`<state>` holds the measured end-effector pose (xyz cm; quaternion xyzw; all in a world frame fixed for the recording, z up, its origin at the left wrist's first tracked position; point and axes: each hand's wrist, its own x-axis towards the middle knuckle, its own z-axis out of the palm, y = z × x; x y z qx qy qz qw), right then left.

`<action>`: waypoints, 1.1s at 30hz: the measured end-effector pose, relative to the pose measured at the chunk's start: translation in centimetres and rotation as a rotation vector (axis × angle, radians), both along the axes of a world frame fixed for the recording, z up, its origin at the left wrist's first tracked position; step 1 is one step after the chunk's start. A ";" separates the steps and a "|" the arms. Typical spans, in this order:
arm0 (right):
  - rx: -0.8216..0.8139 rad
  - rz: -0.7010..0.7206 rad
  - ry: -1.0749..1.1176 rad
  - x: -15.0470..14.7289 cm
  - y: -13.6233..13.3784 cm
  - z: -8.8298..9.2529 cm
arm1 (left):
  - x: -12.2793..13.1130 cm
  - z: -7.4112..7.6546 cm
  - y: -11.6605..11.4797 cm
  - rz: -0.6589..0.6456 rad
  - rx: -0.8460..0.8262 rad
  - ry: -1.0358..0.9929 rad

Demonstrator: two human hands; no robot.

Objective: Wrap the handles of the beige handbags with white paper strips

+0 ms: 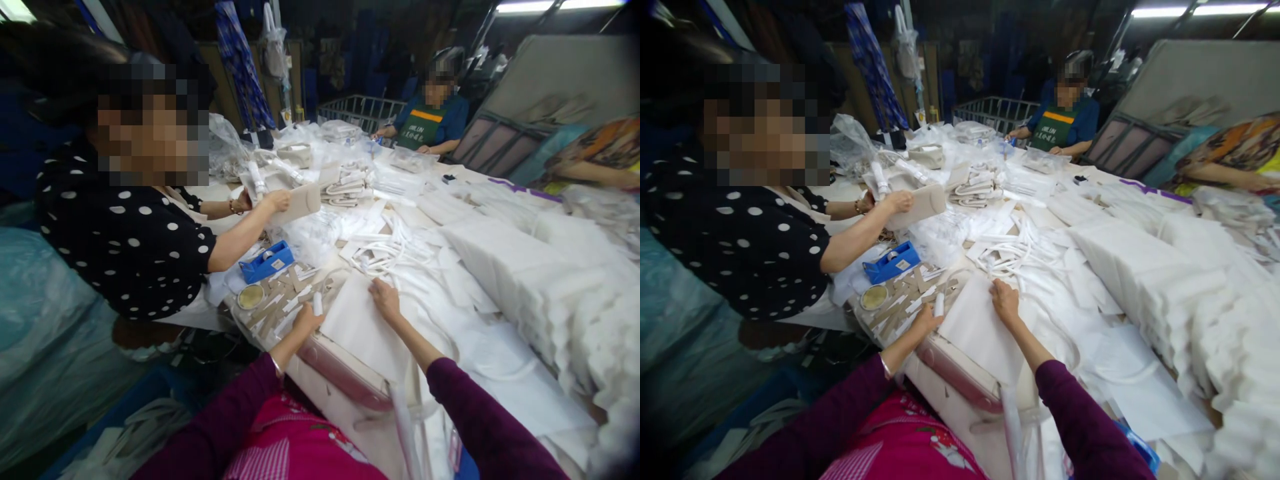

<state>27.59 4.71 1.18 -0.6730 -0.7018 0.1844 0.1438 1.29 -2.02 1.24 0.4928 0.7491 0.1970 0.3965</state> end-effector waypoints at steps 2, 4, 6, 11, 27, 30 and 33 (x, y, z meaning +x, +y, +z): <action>0.019 -0.019 -0.030 -0.2 -0.2 0.1 | 0.5 -0.4 -0.1 0.048 0.044 -0.070; 0.034 -0.028 -0.047 -0.5 -0.4 0.1 | 0.6 -0.1 -1.0 0.078 0.125 -0.137; 0.046 -0.040 -0.061 -1.0 -0.7 0.0 | 0.5 0.6 -2.1 0.096 0.226 -0.222; 0.082 -0.075 -0.112 -3.9 -2.3 -0.5 | 0.0 2.7 -4.0 0.067 0.442 -0.550; -0.169 0.056 -0.145 -8.9 -8.8 -0.4 | -0.2 3.5 -4.9 -0.164 0.356 -0.407; -0.164 0.022 -0.155 -9.1 -8.7 -0.8 | 0.1 3.0 -4.5 -0.305 0.399 -0.360; -0.153 0.019 -0.165 -9.4 -9.1 -1.5 | 1.0 2.8 -3.1 -0.548 0.440 -0.250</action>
